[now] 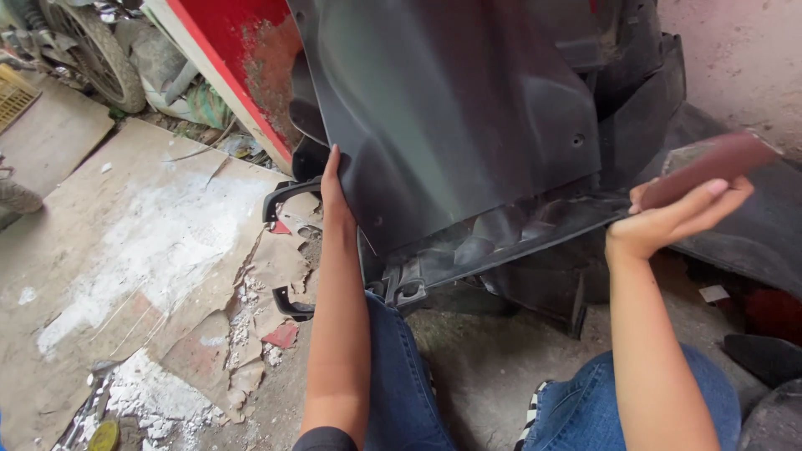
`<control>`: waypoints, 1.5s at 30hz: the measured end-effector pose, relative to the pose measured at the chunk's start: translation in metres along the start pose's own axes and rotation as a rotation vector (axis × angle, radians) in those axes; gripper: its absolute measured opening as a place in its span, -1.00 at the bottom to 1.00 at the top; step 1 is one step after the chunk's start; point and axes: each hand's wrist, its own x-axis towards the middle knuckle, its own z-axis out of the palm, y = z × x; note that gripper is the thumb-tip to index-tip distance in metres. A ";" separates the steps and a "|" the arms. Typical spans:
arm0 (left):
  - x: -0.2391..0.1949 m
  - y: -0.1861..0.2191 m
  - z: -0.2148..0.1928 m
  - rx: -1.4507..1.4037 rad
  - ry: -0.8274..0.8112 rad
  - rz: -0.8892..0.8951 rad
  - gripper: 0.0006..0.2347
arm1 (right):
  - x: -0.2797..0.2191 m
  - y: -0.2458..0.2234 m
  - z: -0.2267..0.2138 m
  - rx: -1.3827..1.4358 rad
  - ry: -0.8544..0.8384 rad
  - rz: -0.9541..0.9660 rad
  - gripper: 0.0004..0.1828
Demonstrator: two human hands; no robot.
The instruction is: The person sands the surface of a black plastic motorcycle part using a piece of sandpaper. They hold the part with one hand and rub the sandpaper against the edges and flat surfaces with the other hand.
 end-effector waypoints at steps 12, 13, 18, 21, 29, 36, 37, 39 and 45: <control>-0.048 0.020 0.071 -0.336 -0.403 0.034 -0.53 | -0.001 -0.054 -0.026 -0.005 0.041 0.000 -0.27; -0.053 0.020 0.076 -0.335 -0.392 0.044 -0.52 | 0.000 -0.057 -0.024 -0.004 0.041 0.001 -0.27; -0.076 0.022 0.096 -0.318 -0.342 0.104 -0.49 | 0.000 -0.078 -0.007 0.063 -0.010 0.098 -0.35; -0.092 0.024 0.094 -0.315 -0.294 0.145 -0.47 | -0.006 -0.092 0.015 -0.028 -0.036 0.028 -0.45; -0.114 0.020 0.102 -0.321 -0.205 0.215 -0.41 | 0.012 -0.107 -0.038 -0.349 -0.120 -0.362 -0.54; -0.113 0.000 0.102 -0.354 -0.224 0.172 -0.30 | -0.028 -0.142 -0.054 -0.529 -0.354 -0.625 -0.66; -0.114 -0.003 0.103 -0.354 -0.226 0.163 -0.30 | -0.027 -0.141 -0.049 -0.538 -0.350 -0.625 -0.66; -0.115 -0.006 0.106 -0.330 -0.165 0.214 -0.28 | -0.027 -0.136 -0.040 -0.701 -0.412 -0.521 -0.69; -0.099 -0.014 0.082 -0.484 -0.300 0.166 -0.30 | -0.043 -0.142 -0.004 -0.709 -0.561 -0.652 -0.68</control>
